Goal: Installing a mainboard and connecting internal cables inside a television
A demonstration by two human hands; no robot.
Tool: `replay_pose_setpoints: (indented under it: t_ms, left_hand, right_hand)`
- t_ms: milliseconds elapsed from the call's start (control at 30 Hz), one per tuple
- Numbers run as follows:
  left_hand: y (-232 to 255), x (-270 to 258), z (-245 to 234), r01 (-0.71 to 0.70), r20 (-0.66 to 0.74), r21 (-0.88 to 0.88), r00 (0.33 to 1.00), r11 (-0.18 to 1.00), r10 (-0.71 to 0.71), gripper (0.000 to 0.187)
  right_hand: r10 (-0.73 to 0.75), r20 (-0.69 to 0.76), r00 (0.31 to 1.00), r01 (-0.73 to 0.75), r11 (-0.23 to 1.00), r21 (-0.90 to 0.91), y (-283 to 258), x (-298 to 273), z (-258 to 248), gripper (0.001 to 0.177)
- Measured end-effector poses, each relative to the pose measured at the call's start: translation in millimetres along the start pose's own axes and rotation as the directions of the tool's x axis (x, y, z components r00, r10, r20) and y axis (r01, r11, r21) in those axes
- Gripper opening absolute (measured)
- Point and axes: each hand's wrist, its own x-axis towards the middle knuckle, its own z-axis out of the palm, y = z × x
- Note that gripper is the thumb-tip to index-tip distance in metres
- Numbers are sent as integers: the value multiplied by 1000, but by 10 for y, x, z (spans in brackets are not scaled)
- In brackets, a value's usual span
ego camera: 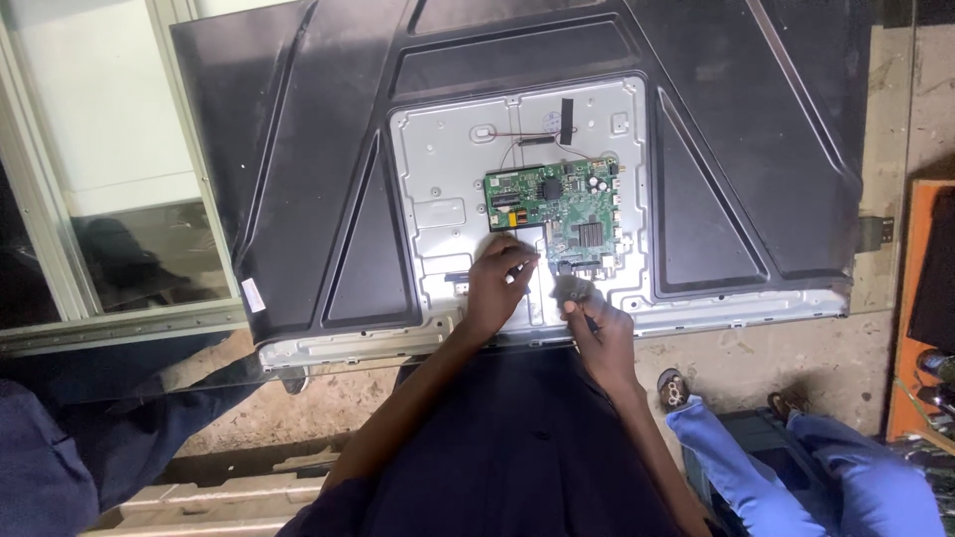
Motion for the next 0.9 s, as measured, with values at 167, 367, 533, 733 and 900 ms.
replay_pose_setpoints:
  t_ms: [167,367,533,733,900]
  left_hand:
    - [-107,12,80,15,-44,84,999,996,-12,10]
    - [-83,41,130,17,-44,183,999,983,-9,7]
    - [13,87,141,-44,-23,271,998,962,52,5]
    - [40,127,168,-13,-74,296,997,955,37,8]
    - [-11,125,192,19,-62,358,998,934,3,8]
  right_hand:
    - [-22,-8,1000,22,1000,13,-337,81,-84,30]
    - [-14,-7,1000,14,1000,1,-228,63,-74,28]
    - [54,-8,999,-54,998,39,167,15,-4,28]
    - [105,-15,994,-104,992,64,250,39,30,28]
    - [52,-48,997,-48,995,89,208,119,48,35]
